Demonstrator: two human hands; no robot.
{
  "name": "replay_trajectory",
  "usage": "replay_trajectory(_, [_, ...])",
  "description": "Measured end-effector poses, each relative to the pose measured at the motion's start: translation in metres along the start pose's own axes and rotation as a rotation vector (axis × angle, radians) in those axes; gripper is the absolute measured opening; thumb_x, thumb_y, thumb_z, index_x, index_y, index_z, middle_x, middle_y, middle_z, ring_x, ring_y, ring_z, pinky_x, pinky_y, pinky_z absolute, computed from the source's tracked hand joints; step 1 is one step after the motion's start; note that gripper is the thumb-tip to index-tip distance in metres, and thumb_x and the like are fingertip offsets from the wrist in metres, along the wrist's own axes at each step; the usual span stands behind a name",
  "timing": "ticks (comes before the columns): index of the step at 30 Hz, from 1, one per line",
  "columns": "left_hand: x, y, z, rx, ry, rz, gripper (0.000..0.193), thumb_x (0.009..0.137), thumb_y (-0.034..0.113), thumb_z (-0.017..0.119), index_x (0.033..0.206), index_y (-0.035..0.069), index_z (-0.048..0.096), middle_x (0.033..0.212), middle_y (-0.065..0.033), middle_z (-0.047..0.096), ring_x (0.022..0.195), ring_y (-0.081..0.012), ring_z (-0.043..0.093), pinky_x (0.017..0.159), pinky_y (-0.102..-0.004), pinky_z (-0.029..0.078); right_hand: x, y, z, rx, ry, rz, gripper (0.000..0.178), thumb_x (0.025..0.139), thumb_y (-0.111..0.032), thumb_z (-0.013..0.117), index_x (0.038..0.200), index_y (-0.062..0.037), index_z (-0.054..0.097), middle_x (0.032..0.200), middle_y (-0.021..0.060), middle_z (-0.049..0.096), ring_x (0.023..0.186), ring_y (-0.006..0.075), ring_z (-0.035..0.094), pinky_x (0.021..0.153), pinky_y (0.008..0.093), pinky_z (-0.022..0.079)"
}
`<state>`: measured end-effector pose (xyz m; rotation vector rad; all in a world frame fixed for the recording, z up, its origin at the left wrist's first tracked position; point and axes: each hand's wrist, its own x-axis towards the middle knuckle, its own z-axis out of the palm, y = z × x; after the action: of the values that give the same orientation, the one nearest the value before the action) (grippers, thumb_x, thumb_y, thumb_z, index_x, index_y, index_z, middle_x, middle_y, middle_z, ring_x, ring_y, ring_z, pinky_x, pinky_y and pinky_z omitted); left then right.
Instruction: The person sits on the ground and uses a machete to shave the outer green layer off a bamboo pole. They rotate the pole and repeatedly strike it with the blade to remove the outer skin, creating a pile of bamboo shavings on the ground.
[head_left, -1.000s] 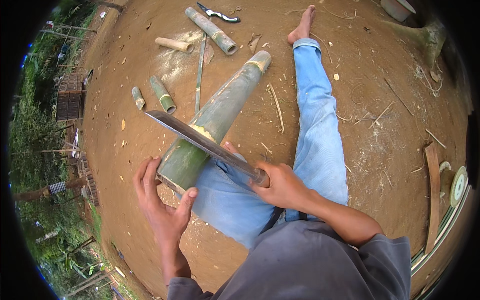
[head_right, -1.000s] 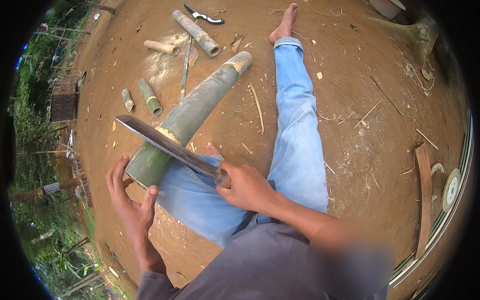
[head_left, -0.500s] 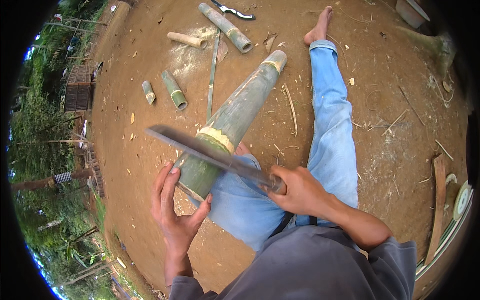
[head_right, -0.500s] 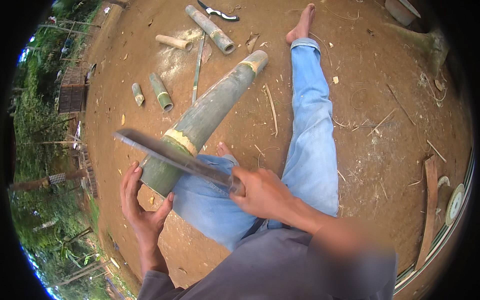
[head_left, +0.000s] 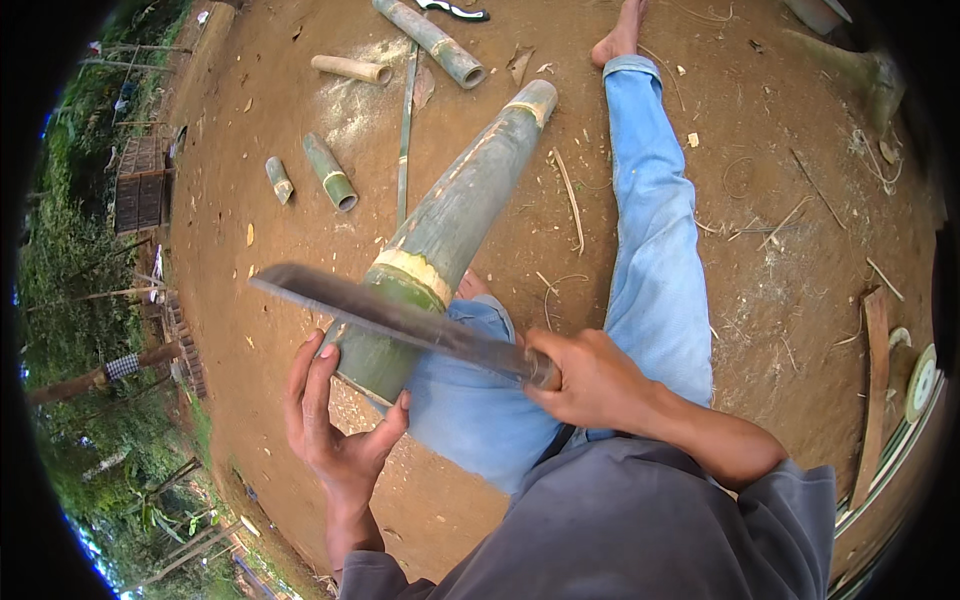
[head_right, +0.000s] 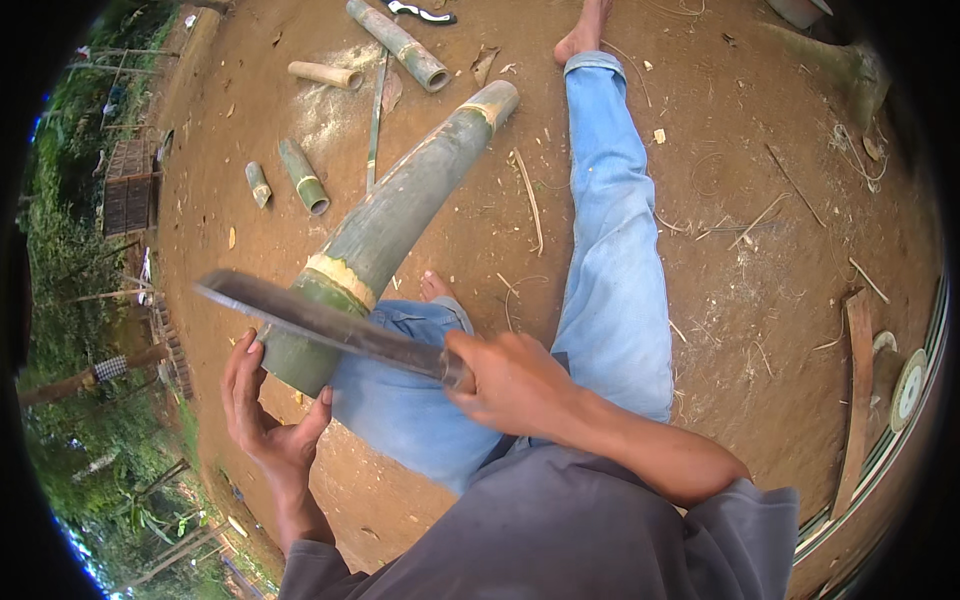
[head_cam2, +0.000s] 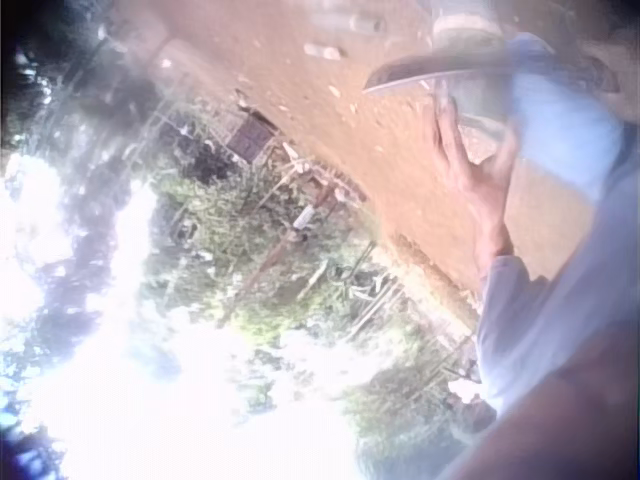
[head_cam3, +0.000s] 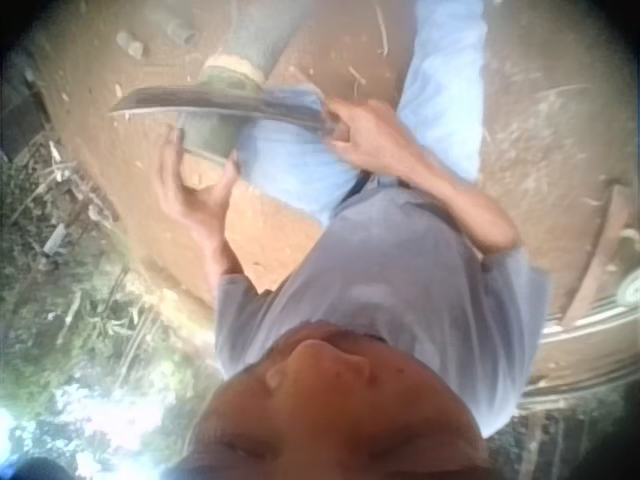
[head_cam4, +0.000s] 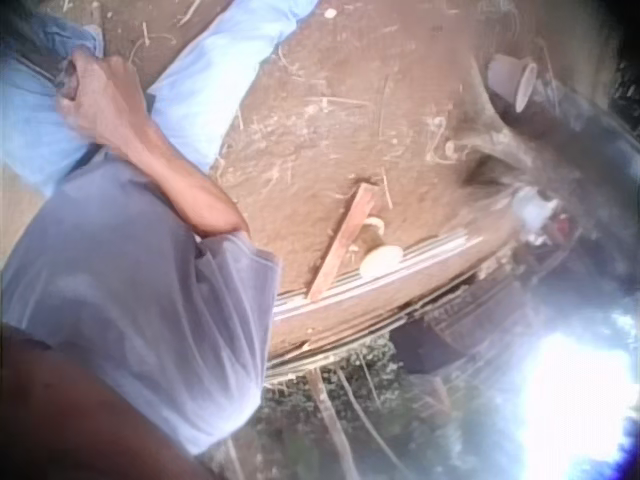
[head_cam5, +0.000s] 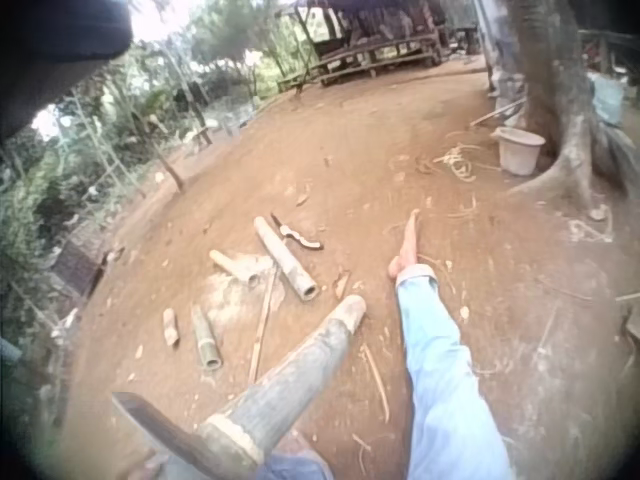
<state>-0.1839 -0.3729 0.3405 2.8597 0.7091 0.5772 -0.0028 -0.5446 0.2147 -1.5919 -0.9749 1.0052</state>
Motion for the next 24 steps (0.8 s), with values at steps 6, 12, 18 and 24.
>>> replay_trajectory(6, [0.012, 0.000, 0.005, -0.069, 0.103, -0.099, 0.073, 0.065, 0.022, 0.092, 0.128, -0.001, 0.061, 0.131, -0.0202, 0.057, 0.119, -0.0319, 0.060, 0.093, -0.0401, 0.058, 0.015, -0.008, -0.001, 0.046, 0.030, 0.027, 0.025, 0.078, -0.014, 0.075, 0.095, -0.0004, 0.063, 0.062, 0.0208, 0.062, 0.058, 0.0373, 0.065, 0.054, 0.0443, 0.048])
replay_trajectory(12, [0.004, 0.009, 0.007, -0.046, 0.093, -0.124, 0.073, 0.066, 0.022, 0.091, 0.128, -0.001, 0.061, 0.131, -0.0196, 0.057, 0.118, -0.0312, 0.060, 0.089, -0.0380, 0.058, 0.021, -0.011, -0.010, 0.054, -0.005, 0.200, 0.024, 0.077, -0.013, 0.075, 0.094, -0.0005, 0.063, 0.064, 0.0197, 0.063, 0.060, 0.0350, 0.066, 0.054, 0.0430, 0.048])
replay_trajectory(18, [-0.003, 0.013, 0.008, -0.032, 0.074, -0.115, 0.075, 0.065, 0.021, 0.091, 0.130, 0.000, 0.060, 0.130, -0.0183, 0.057, 0.118, -0.0318, 0.059, 0.085, -0.0376, 0.058, 0.017, 0.001, -0.010, 0.057, 0.039, 0.151, 0.018, 0.079, -0.012, 0.070, 0.088, 0.0001, 0.060, 0.064, 0.0225, 0.063, 0.060, 0.0393, 0.065, 0.056, 0.0468, 0.050])
replay_trajectory(24, [-0.003, 0.017, 0.009, -0.016, 0.080, -0.119, 0.074, 0.065, 0.020, 0.091, 0.129, 0.000, 0.060, 0.129, -0.0180, 0.056, 0.118, -0.0320, 0.059, 0.085, -0.0381, 0.058, -0.004, 0.000, 0.003, 0.012, -0.014, -0.078, 0.020, 0.079, -0.011, 0.070, 0.091, 0.0014, 0.061, 0.069, 0.0239, 0.065, 0.065, 0.0429, 0.066, 0.059, 0.0473, 0.052])
